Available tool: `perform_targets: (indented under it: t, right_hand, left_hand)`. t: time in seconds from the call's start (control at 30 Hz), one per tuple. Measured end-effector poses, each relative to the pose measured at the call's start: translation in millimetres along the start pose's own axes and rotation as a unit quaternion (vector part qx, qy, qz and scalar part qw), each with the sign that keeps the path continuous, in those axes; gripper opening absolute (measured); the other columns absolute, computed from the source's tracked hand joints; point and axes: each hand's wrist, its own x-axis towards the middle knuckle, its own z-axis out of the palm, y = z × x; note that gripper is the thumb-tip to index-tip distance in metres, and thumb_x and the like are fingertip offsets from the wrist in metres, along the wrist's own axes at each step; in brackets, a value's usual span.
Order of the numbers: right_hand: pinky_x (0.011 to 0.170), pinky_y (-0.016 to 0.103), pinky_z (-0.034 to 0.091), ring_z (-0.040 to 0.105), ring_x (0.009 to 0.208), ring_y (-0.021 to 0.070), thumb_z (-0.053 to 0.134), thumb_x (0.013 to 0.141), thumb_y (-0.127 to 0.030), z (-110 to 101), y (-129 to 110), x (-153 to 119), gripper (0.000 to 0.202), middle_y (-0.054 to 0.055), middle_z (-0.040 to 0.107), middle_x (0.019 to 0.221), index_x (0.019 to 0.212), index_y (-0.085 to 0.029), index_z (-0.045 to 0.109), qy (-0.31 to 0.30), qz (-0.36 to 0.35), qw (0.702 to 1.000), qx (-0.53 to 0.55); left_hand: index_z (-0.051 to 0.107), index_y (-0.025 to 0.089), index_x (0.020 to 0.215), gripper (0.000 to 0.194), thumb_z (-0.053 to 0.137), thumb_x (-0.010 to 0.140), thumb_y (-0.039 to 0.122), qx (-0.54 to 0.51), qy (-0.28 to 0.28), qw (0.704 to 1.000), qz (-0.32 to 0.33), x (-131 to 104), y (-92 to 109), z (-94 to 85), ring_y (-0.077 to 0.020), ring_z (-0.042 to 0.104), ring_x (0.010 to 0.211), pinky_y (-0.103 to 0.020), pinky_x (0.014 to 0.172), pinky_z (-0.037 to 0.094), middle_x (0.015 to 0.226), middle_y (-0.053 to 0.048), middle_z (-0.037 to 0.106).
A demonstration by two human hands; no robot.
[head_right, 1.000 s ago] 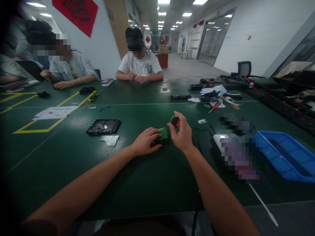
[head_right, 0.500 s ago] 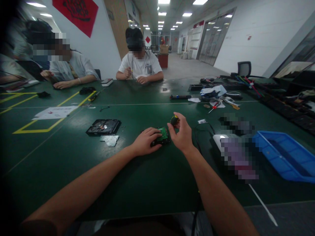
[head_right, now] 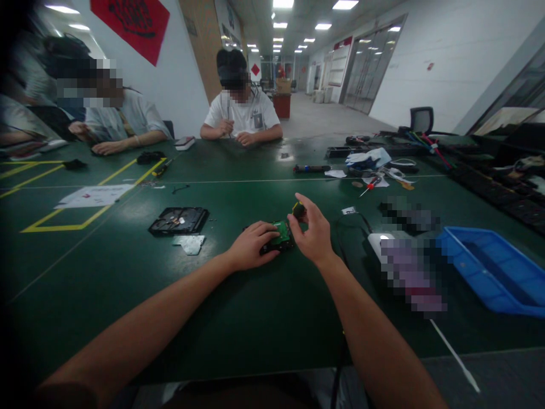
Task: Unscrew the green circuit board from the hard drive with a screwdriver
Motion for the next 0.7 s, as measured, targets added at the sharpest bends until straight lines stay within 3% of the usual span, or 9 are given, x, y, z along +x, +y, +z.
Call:
perform_targets:
  t: [0.17,0.7]
  right_hand:
    - [0.092,0.044,0.068,0.075,0.107,0.0256,0.068,0.094,-0.033,-0.1,1.5,0.0,0.061,0.009,0.068,0.136,0.151,-0.032,0.049,0.008,-0.003,1.0,-0.01]
    - [0.09,0.043,0.068,0.075,0.105,0.0247,0.068,0.095,-0.033,-1.3,-2.5,-0.1,0.059,0.008,0.07,0.131,0.151,-0.032,0.049,0.005,-0.003,1.0,-0.012]
  left_hand:
    - [0.063,0.021,0.13,0.044,0.069,0.092,0.043,-0.005,-0.002,1.0,-0.001,0.2,1.2,-2.2,-0.032,0.058,0.125,-0.055,0.11,0.049,0.133,-0.013,0.064]
    - [0.063,0.021,0.129,0.044,0.069,0.092,0.044,-0.008,0.0,1.0,-0.003,1.0,2.0,-2.5,-0.0321,0.058,0.126,-0.056,0.111,0.048,0.132,-0.013,0.064]
